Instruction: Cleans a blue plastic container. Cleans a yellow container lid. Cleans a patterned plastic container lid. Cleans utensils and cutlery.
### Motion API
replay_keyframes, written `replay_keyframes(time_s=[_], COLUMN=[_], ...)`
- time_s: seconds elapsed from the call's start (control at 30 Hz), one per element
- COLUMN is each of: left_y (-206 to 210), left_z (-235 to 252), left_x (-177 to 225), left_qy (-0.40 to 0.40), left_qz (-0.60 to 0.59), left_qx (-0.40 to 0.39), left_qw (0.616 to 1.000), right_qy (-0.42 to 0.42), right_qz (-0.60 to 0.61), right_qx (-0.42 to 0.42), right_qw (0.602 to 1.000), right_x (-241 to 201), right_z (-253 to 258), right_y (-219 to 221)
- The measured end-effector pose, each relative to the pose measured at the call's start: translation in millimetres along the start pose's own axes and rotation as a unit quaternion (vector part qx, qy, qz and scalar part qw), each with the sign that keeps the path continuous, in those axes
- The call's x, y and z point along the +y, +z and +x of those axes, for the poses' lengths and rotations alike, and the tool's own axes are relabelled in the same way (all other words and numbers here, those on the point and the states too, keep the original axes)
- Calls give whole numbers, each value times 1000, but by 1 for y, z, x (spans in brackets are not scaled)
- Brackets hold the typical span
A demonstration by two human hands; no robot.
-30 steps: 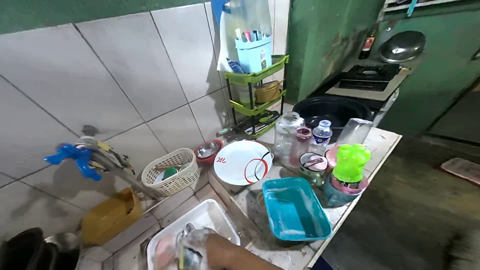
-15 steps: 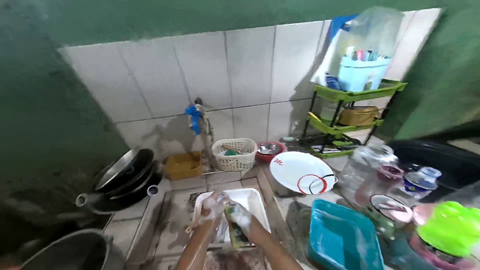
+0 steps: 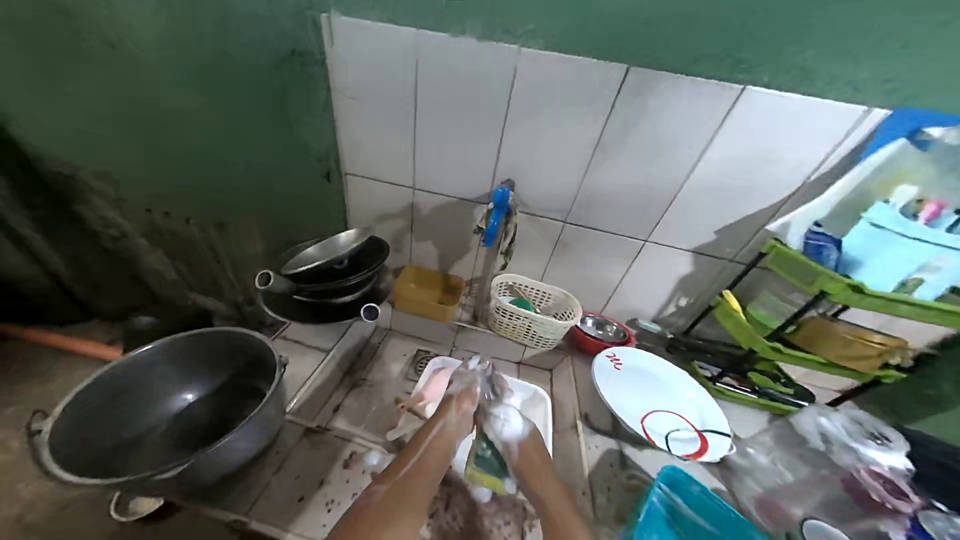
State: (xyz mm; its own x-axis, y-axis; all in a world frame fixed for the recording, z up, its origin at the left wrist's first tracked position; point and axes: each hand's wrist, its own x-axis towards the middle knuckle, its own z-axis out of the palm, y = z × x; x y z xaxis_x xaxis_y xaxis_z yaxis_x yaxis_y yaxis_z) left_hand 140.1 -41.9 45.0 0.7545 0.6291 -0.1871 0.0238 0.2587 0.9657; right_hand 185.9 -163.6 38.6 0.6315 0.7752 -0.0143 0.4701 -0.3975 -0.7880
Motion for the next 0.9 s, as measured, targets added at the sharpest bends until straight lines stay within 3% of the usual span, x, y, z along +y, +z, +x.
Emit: replay_keyframes(time_s=[0.13, 0.2, 0.27, 0.37, 0.4, 0.47, 0.5, 0.57, 0.7, 0.77, 0.9], left_y=[-4, -3, 6, 9, 3, -3, 1, 19, 47, 49, 46], left_z=[27, 28, 24, 21, 22, 20, 19, 15, -21, -19, -9], left_x=[23, 16, 3, -5, -6, -5, -7, -19, -6, -11, -25], left_qy=[-23, -39, -55, -50, -43, -51, -61, -54, 14, 22, -49], left_qz=[-222, -202, -150, -33, 13, 106, 154, 282, 411, 414, 400], left_qx=[49, 14, -28, -19, -25, -57, -77, -119, -181, -196, -228], left_qw=[974, 979, 987, 998, 999, 991, 983, 950, 893, 889, 886], right_qy=[41, 60, 49, 13, 32, 76, 85, 76, 80, 94, 88], right_qz=[105, 139, 85, -133, -132, 62, 168, 208, 121, 86, -60], right_qx=[8, 29, -3, -191, -172, 35, 134, 227, 282, 293, 226], right_qw=[994, 988, 995, 973, 976, 994, 973, 948, 948, 948, 968], right_x=[19, 24, 27, 22, 22, 35, 36, 34, 27, 33, 42], right_z=[-20, -19, -8, 8, 4, -2, 2, 26, 46, 47, 41], right_y=[14, 17, 14, -10, -19, -30, -32, -34, -19, -16, -37])
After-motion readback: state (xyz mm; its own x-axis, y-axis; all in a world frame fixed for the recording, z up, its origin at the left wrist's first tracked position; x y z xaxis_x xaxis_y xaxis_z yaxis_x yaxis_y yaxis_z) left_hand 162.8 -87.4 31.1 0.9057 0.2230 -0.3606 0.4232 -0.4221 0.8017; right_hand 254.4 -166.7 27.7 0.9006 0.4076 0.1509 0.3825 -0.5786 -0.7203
